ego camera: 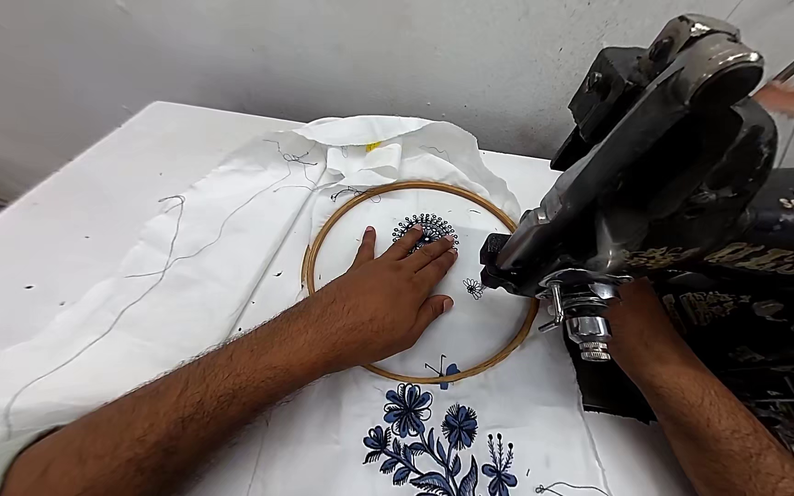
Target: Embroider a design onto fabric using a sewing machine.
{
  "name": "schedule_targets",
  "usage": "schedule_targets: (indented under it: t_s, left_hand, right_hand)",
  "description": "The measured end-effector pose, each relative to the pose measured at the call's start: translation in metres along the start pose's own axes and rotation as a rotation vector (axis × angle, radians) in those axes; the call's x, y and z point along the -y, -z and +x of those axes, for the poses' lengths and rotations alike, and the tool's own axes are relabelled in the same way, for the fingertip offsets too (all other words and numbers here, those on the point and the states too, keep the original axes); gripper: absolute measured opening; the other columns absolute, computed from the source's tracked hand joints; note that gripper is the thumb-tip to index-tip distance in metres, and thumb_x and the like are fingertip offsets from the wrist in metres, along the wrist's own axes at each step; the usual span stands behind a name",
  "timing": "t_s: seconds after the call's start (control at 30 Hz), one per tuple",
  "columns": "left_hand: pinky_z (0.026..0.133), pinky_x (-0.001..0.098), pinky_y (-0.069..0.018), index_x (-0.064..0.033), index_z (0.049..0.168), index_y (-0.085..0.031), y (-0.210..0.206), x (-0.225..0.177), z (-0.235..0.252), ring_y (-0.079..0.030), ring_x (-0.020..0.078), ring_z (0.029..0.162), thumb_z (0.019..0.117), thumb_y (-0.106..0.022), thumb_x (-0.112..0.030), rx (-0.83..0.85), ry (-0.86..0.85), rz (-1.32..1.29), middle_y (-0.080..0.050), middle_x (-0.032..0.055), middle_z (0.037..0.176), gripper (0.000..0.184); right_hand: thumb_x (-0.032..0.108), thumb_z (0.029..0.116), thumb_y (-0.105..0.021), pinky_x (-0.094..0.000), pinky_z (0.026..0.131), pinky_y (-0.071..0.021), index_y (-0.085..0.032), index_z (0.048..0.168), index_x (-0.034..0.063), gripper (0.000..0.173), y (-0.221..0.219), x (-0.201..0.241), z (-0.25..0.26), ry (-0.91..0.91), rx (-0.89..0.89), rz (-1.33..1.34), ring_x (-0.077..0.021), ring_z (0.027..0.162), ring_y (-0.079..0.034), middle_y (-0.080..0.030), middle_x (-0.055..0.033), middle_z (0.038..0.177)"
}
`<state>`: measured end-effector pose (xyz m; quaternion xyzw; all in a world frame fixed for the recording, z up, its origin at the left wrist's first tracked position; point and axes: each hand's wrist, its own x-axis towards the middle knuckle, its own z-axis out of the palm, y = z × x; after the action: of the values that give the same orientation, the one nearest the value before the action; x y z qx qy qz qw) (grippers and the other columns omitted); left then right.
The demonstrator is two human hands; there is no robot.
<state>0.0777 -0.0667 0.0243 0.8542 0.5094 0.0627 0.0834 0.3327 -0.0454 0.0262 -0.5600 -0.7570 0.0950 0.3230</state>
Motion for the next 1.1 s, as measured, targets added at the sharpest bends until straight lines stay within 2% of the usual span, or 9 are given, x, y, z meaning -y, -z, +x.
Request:
schedule_targets:
  t_s: [0.17,0.27,0.4,0.47,0.57,0.73,0.8,0.93,1.1]
  left_hand:
    - [0.115,0.0783,-0.0155,-0.0158,0.159,-0.04,-0.0015,0.0015,0.0015,-0.026,0.0303,0.156,0.1097,-0.028,-0.047,-0.02,0.002,-0.003,-0.035,-0.0009,0.167,0.06]
    - [0.116,0.0777,-0.0129,-0.0164,0.16,-0.038,-0.0027,0.0014,0.0041,-0.023,0.0298,0.157,0.1096,-0.027,-0.048,0.0,0.012,0.002,-0.031,-0.0015,0.168,0.061]
    - [0.116,0.0775,-0.0147,-0.0151,0.159,-0.04,-0.002,-0.0015,0.0016,-0.026,0.0297,0.156,0.11,-0.028,-0.046,-0.013,-0.002,-0.004,-0.034,-0.0004,0.167,0.06]
    - [0.116,0.0774,-0.0148,-0.0152,0.159,-0.04,-0.0007,-0.0026,0.0003,-0.025,0.0294,0.156,0.1099,-0.027,-0.047,0.0,-0.003,0.002,-0.033,-0.0004,0.167,0.06]
    - [0.116,0.077,-0.015,-0.0154,0.16,-0.039,0.0014,-0.0045,-0.0013,-0.024,0.0294,0.157,0.1099,-0.028,-0.047,0.017,-0.002,0.006,-0.033,-0.0006,0.167,0.06]
    - [0.116,0.0775,-0.0146,-0.0161,0.16,-0.038,0.0012,-0.004,-0.0002,-0.024,0.0294,0.157,0.11,-0.027,-0.047,0.025,0.001,0.004,-0.032,-0.0011,0.168,0.06]
    - [0.115,0.0779,-0.0143,-0.0161,0.16,-0.038,0.0011,-0.003,0.0013,-0.024,0.0299,0.157,0.1099,-0.028,-0.047,0.019,0.006,0.0,-0.033,-0.0007,0.167,0.06]
    - [0.116,0.0771,-0.012,-0.0162,0.161,-0.038,-0.0025,0.0011,0.0048,-0.022,0.0281,0.158,0.1098,-0.026,-0.048,0.01,0.003,-0.002,-0.03,-0.0021,0.168,0.061]
    - [0.117,0.0772,-0.0112,-0.0157,0.16,-0.039,-0.0049,0.0015,0.0068,-0.022,0.0287,0.157,0.1098,-0.026,-0.048,-0.014,-0.005,-0.014,-0.032,-0.0012,0.168,0.061]
  right_hand:
    - [0.008,0.0881,-0.069,-0.0313,0.078,-0.0504,-0.067,0.102,-0.001,0.017,-0.0018,-0.0026,0.0014,0.043,-0.013,-0.002,-0.014,0.088,-0.064,-0.066,-0.014,0.092]
    - [0.011,0.0878,-0.068,-0.0257,0.079,-0.0501,-0.066,0.103,0.0008,0.018,-0.0008,-0.0041,0.0029,0.039,-0.009,0.041,-0.0075,0.089,-0.063,-0.065,-0.0099,0.093]
    - [0.01,0.0887,-0.069,-0.0266,0.078,-0.0495,-0.066,0.102,0.0006,0.016,0.0017,0.001,0.0045,0.009,-0.008,0.059,-0.0077,0.087,-0.062,-0.065,-0.0094,0.092]
    - [0.01,0.0892,-0.069,-0.0283,0.077,-0.0494,-0.066,0.101,0.0008,0.015,0.0028,0.002,0.0041,-0.001,0.003,0.04,-0.0091,0.086,-0.062,-0.064,-0.0094,0.091]
    - [0.005,0.0889,-0.067,-0.0393,0.077,-0.0501,-0.066,0.099,-0.0021,0.012,0.0048,0.0042,0.0033,-0.004,0.029,-0.032,-0.0191,0.087,-0.064,-0.066,-0.0156,0.091]
    - [0.009,0.0901,-0.067,-0.0399,0.076,-0.05,-0.066,0.1,-0.0012,0.014,0.0036,0.0025,0.0026,-0.051,0.028,-0.02,-0.0192,0.086,-0.063,-0.065,-0.0145,0.09]
    - [0.008,0.09,-0.068,-0.0441,0.076,-0.0495,-0.066,0.101,-0.0044,0.017,0.0027,0.0032,0.0023,-0.048,0.014,-0.036,-0.0242,0.088,-0.065,-0.066,-0.0191,0.092]
    - [0.008,0.089,-0.07,-0.041,0.082,-0.0494,-0.065,0.106,-0.0046,0.022,0.0026,0.0039,0.0027,-0.044,0.013,-0.037,-0.0221,0.093,-0.064,-0.066,-0.0194,0.098]
    - [0.012,0.0895,-0.069,-0.0373,0.078,-0.0493,-0.066,0.102,-0.0034,0.02,0.0018,0.0027,0.0056,0.039,-0.019,-0.062,-0.0187,0.089,-0.064,-0.066,-0.0168,0.093]
